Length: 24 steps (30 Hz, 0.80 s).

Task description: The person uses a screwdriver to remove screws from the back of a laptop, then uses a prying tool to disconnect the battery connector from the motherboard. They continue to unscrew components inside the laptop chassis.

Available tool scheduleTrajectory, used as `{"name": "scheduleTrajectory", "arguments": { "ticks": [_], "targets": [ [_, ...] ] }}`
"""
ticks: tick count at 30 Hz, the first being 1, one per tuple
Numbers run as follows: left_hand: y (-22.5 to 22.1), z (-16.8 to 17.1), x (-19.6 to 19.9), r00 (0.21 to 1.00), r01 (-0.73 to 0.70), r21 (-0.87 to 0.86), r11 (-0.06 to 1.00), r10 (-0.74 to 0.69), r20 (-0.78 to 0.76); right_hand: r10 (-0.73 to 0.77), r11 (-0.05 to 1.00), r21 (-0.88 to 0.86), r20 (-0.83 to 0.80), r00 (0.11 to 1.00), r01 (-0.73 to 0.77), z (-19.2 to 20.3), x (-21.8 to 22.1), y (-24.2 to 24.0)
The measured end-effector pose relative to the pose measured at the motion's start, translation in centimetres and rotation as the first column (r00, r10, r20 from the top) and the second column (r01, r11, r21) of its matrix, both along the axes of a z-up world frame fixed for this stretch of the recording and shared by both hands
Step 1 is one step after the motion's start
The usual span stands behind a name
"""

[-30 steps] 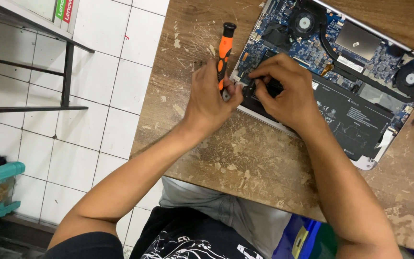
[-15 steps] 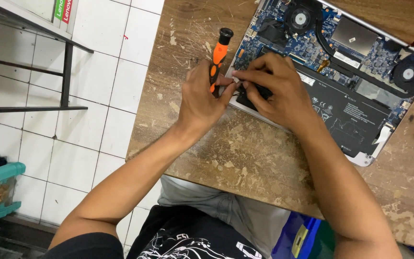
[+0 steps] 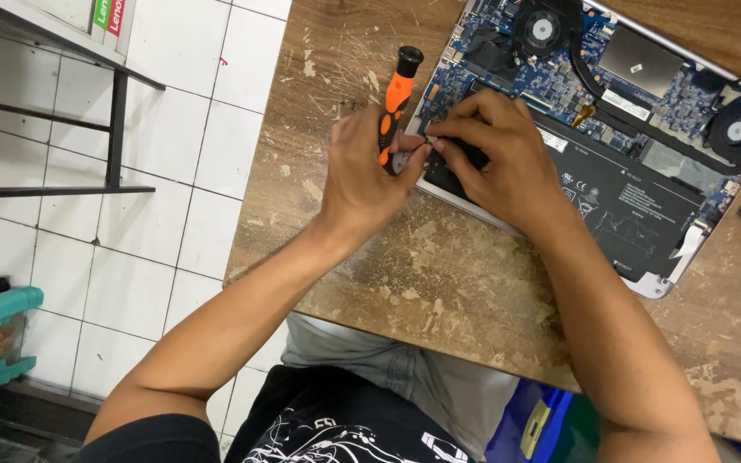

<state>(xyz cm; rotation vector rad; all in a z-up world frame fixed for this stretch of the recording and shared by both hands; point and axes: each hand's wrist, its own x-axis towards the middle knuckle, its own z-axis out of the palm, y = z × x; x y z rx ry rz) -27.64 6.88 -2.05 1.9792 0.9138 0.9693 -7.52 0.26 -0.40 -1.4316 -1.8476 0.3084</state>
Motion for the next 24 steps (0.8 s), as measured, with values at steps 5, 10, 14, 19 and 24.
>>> {"name": "scheduleTrajectory", "arguments": {
  "ticks": [5,10,14,19,24],
  "targets": [
    [0.5,0.0,0.3,1.000,0.028,0.107,0.994,-0.028,-0.005,0.016,1.000,-0.004,-0.059,0.998,-0.016,0.0,0.1,-0.1],
    [0.6,0.4,0.8,0.999,0.039,0.085,0.996,-0.036,-0.036,0.009,1.000,-0.001,-0.111,0.994,-0.009,-0.9,0.5,-0.1],
    [0.6,0.8,1.1,0.996,0.050,0.033,0.998,-0.047,-0.070,0.009,1.000,-0.005,-0.143,0.990,-0.010,-0.7,0.6,0.0],
    [0.5,1.1,0.9,0.993,0.065,0.008,0.998,-0.064,-0.100,0.035,0.999,0.040,-0.085,0.996,-0.031,-0.2,0.3,-0.1],
    [0.5,1.2,0.6,0.993,0.063,0.022,0.998,-0.061,-0.105,0.066,0.995,0.084,-0.063,0.996,-0.061,-1.2,0.4,-0.5]
  ]
}}
